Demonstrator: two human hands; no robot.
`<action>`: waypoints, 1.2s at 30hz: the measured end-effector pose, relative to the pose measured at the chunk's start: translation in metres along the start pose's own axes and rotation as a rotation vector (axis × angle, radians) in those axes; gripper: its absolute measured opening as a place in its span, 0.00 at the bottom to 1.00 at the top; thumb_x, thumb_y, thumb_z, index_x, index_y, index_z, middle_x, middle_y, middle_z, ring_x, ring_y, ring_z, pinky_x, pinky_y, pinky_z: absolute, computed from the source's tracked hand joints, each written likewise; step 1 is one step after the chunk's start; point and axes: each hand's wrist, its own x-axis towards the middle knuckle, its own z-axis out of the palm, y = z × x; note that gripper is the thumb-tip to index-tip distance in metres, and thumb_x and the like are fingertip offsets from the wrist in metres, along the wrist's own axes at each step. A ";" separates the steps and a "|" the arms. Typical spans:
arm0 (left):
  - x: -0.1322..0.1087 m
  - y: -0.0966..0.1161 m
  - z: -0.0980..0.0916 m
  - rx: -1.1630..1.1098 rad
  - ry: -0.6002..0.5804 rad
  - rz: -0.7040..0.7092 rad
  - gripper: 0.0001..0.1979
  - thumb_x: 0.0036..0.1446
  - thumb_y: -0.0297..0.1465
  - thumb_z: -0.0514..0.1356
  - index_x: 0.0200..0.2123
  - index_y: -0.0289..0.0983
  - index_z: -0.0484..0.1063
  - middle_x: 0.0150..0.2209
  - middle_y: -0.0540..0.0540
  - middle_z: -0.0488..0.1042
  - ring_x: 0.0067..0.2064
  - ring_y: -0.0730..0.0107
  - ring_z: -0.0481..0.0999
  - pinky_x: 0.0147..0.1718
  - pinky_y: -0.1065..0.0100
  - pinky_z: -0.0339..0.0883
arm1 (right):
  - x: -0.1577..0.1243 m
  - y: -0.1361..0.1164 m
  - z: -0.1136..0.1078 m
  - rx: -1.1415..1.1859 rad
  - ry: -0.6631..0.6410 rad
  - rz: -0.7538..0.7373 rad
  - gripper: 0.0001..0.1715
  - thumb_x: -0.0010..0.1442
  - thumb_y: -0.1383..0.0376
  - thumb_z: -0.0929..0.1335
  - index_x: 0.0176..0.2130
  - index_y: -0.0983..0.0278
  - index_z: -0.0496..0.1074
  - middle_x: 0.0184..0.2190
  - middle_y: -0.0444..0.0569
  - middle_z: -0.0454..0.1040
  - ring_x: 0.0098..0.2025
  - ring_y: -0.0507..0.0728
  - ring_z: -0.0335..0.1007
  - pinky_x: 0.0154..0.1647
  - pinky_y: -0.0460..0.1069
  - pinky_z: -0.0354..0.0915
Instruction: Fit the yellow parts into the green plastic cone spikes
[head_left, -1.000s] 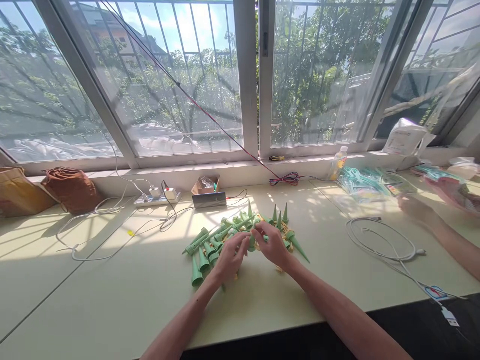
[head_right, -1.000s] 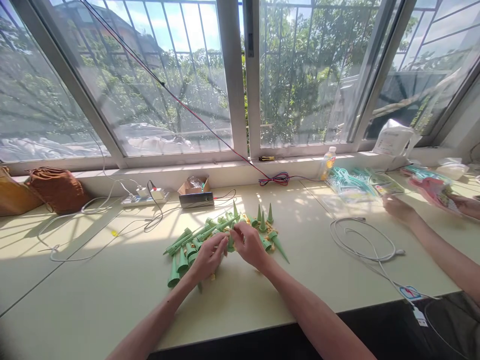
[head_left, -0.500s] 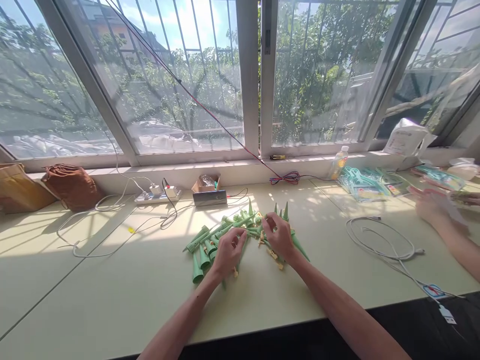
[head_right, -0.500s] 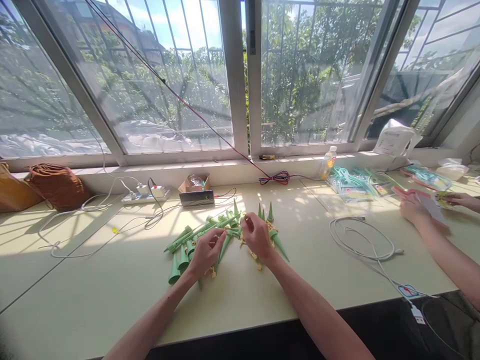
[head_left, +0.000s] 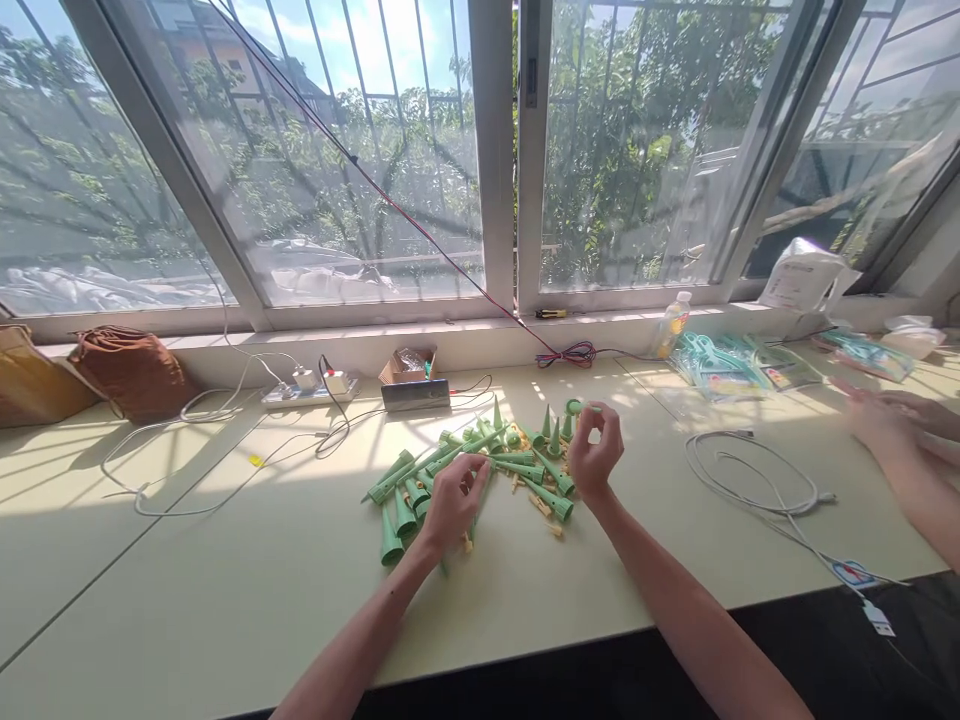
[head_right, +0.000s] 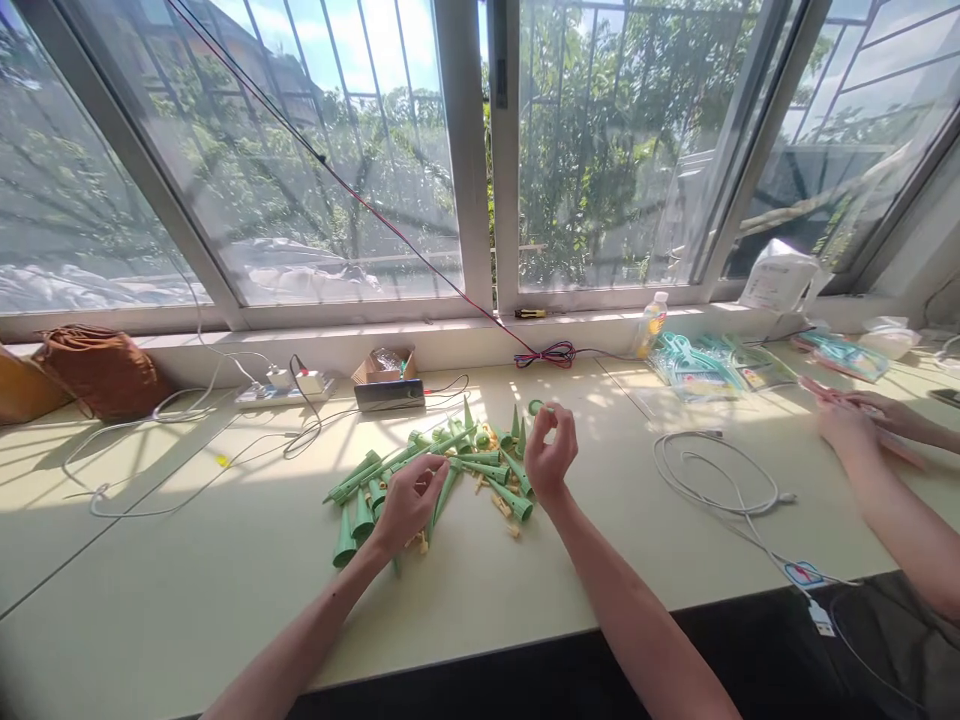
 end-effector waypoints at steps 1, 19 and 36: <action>0.000 0.000 0.000 -0.002 -0.002 0.000 0.10 0.64 0.36 0.54 0.36 0.37 0.72 0.33 0.48 0.74 0.25 0.75 0.66 0.22 0.73 0.62 | 0.003 0.004 0.001 -0.027 0.009 0.006 0.09 0.68 0.63 0.61 0.41 0.65 0.67 0.29 0.48 0.70 0.30 0.53 0.67 0.33 0.48 0.65; 0.002 0.002 -0.001 0.009 -0.001 0.017 0.13 0.64 0.38 0.54 0.35 0.37 0.73 0.31 0.48 0.73 0.24 0.75 0.66 0.20 0.73 0.60 | -0.003 0.048 0.009 -0.331 -0.263 0.213 0.17 0.68 0.59 0.58 0.40 0.65 0.71 0.30 0.48 0.67 0.28 0.54 0.60 0.29 0.47 0.53; 0.001 0.003 0.001 0.011 -0.003 0.017 0.12 0.64 0.37 0.53 0.34 0.37 0.72 0.32 0.48 0.74 0.25 0.75 0.66 0.21 0.73 0.60 | -0.005 0.046 0.009 -0.315 -0.300 0.300 0.18 0.63 0.57 0.62 0.47 0.66 0.65 0.28 0.47 0.67 0.31 0.58 0.63 0.32 0.49 0.56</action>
